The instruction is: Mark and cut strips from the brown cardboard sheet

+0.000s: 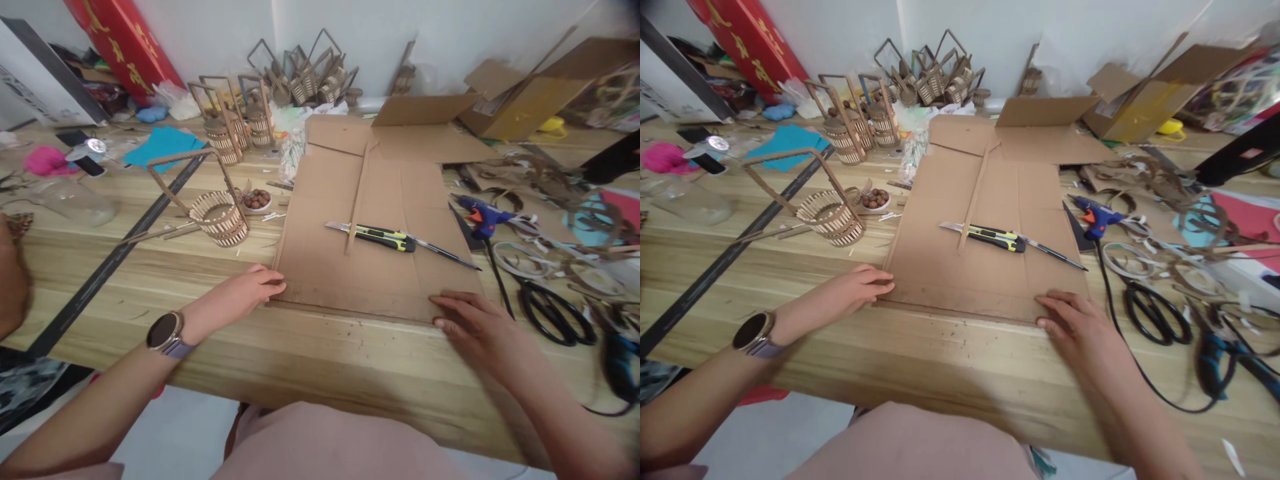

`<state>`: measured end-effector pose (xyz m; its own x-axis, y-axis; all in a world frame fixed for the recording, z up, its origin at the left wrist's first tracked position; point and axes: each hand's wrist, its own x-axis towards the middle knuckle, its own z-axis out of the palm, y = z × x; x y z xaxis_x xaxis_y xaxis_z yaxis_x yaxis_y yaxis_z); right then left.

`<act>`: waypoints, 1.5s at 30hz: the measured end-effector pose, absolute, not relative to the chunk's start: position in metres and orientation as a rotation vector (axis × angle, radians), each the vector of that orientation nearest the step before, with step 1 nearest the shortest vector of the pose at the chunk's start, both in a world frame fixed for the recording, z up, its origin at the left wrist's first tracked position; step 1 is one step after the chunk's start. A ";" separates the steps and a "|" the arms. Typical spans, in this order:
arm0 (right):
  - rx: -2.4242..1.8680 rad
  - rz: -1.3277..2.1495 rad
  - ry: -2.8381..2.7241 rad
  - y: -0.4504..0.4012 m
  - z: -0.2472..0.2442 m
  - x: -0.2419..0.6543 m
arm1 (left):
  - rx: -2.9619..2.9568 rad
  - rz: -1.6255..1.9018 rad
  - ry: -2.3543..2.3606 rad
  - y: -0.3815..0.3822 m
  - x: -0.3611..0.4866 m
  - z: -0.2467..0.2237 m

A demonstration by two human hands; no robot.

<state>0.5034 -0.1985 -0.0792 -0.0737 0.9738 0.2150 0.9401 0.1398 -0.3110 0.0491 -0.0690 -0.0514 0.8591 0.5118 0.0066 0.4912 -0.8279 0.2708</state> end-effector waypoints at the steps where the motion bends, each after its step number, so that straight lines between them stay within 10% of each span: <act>1: -1.841 0.126 -2.060 -0.198 -0.078 0.502 | 2.782 0.120 0.762 -0.069 0.049 -0.053; 45: -1.903 0.238 -2.084 -0.198 -0.063 0.495 | 2.850 0.036 0.828 -0.067 0.044 -0.064</act>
<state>0.4951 -0.1982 -0.0629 -0.0710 0.9910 0.1134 0.9398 0.1046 -0.3253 0.0445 -0.0674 -0.0640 0.8454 0.5336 -0.0248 0.5294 -0.8307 0.1722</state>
